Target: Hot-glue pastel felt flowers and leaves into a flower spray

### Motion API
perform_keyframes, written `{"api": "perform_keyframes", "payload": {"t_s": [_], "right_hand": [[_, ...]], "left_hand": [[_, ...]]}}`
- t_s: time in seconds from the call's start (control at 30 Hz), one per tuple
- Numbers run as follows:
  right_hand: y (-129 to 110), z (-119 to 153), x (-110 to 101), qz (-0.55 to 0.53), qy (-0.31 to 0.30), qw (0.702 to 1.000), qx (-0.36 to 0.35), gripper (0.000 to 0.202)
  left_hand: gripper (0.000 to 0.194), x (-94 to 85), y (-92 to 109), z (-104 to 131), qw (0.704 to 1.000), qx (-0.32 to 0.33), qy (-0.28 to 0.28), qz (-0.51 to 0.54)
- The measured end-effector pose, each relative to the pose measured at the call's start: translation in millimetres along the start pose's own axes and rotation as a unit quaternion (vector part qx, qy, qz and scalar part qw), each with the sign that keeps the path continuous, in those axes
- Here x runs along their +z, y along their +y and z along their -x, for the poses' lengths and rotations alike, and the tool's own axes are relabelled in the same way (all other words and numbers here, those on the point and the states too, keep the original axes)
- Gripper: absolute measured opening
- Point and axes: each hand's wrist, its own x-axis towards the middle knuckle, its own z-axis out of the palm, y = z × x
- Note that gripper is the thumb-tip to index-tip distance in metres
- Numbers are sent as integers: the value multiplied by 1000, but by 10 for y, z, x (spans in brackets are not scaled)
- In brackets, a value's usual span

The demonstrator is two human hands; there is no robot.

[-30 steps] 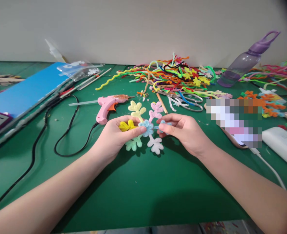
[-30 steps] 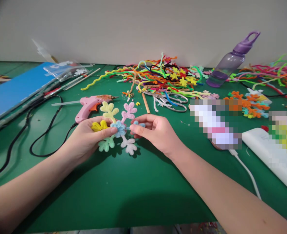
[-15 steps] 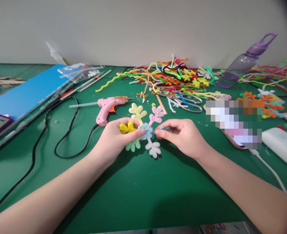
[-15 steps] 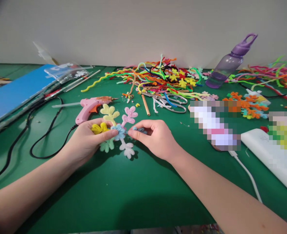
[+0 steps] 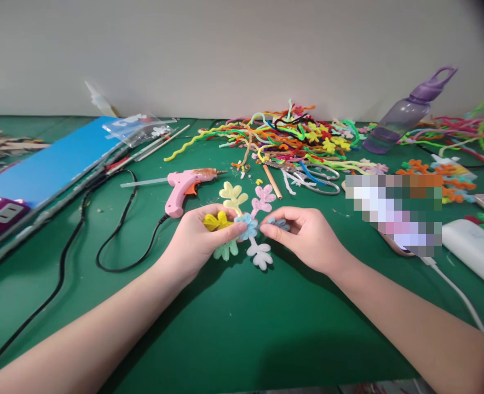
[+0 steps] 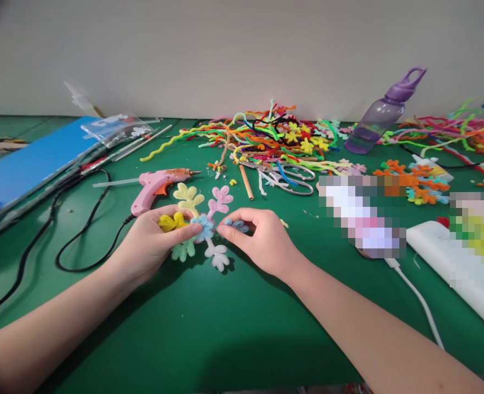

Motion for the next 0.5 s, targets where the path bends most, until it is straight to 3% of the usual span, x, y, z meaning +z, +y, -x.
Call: {"api": "perform_keyframes", "payload": {"t_s": [0.23, 0.5], "right_hand": [[-55, -18, -13, -114, 3, 990, 86, 26], [3, -40, 0, -187, 1, 978, 88, 25]], "left_hand": [[31, -31, -23, -11, 1000, 2, -4, -9], [31, -32, -27, -15, 1000, 6, 4, -17]]}}
